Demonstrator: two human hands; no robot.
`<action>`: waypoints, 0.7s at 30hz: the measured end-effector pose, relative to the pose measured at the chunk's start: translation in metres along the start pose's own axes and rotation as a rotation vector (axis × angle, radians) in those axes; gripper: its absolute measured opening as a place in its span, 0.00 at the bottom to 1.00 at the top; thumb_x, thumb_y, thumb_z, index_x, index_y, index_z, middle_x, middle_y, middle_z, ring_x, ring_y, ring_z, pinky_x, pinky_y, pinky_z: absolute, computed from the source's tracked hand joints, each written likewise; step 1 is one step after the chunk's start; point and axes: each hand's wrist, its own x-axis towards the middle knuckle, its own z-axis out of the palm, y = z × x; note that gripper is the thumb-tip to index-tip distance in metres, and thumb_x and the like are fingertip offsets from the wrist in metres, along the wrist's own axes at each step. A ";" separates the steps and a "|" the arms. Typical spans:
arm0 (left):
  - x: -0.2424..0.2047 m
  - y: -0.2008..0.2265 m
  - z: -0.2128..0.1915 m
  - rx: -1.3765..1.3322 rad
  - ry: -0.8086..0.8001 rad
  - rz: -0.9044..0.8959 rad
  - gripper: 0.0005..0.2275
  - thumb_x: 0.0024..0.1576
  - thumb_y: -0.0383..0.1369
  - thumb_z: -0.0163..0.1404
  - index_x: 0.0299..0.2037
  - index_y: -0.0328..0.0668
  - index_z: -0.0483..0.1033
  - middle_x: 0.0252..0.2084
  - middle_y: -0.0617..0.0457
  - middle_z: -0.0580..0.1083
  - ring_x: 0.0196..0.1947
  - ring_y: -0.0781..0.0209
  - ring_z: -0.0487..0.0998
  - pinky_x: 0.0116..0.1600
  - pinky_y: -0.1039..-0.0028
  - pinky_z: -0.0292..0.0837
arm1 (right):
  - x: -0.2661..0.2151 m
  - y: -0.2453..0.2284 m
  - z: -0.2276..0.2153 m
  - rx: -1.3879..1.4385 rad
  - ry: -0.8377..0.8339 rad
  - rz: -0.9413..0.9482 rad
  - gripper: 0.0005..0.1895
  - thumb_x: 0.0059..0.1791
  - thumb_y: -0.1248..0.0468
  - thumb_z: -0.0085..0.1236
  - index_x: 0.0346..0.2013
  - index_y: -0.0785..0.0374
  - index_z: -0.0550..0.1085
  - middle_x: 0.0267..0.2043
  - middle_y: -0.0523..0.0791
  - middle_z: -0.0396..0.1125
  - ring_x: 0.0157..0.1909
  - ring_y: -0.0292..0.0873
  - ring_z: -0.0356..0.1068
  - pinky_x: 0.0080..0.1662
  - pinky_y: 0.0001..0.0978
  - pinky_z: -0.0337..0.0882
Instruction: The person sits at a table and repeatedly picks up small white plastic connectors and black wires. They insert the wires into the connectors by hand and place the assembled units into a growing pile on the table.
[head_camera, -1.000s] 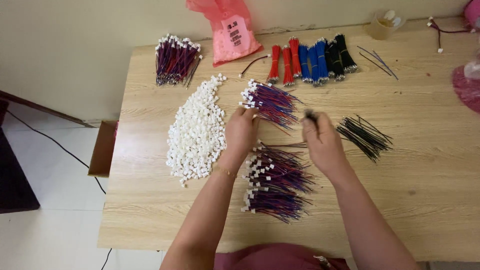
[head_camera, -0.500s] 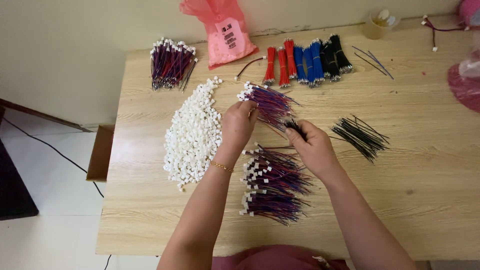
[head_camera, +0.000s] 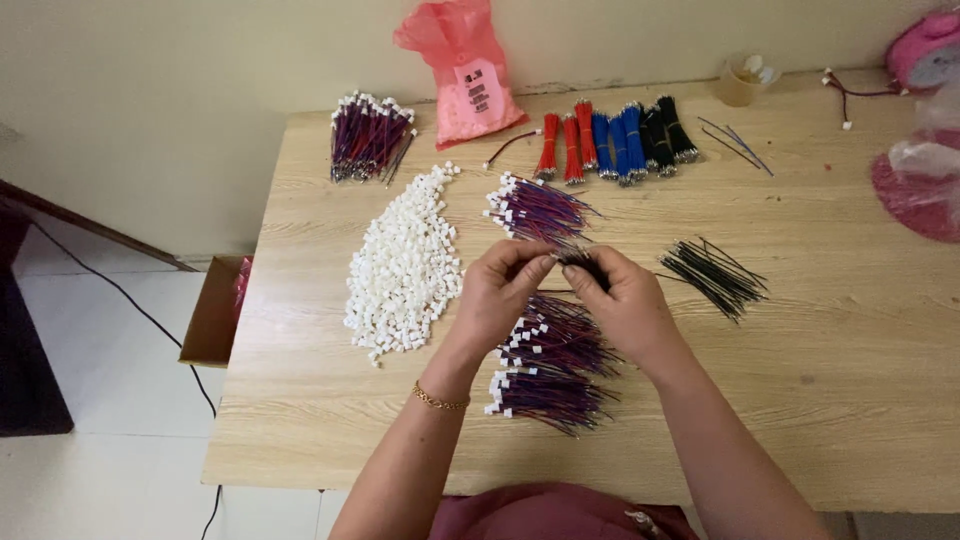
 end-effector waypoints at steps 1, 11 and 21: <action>-0.004 0.005 0.000 0.001 0.003 0.007 0.06 0.55 0.30 0.56 0.41 0.42 0.81 0.35 0.46 0.76 0.36 0.62 0.77 0.42 0.72 0.73 | -0.003 -0.001 0.001 -0.001 -0.001 -0.007 0.07 0.51 0.62 0.56 0.36 0.64 0.75 0.21 0.49 0.66 0.28 0.41 0.64 0.35 0.34 0.67; -0.027 0.000 0.002 -0.132 0.021 -0.095 0.05 0.57 0.29 0.55 0.40 0.37 0.79 0.25 0.53 0.73 0.26 0.70 0.70 0.32 0.80 0.70 | -0.018 -0.001 0.003 0.107 -0.022 0.023 0.11 0.53 0.59 0.52 0.31 0.63 0.74 0.21 0.46 0.67 0.27 0.39 0.64 0.34 0.32 0.67; -0.040 -0.022 -0.001 -0.269 -0.009 -0.163 0.07 0.60 0.24 0.47 0.44 0.35 0.77 0.31 0.52 0.74 0.27 0.69 0.72 0.35 0.79 0.72 | -0.026 -0.013 0.006 0.064 -0.005 0.015 0.07 0.49 0.63 0.58 0.33 0.64 0.75 0.25 0.46 0.69 0.31 0.37 0.64 0.37 0.31 0.68</action>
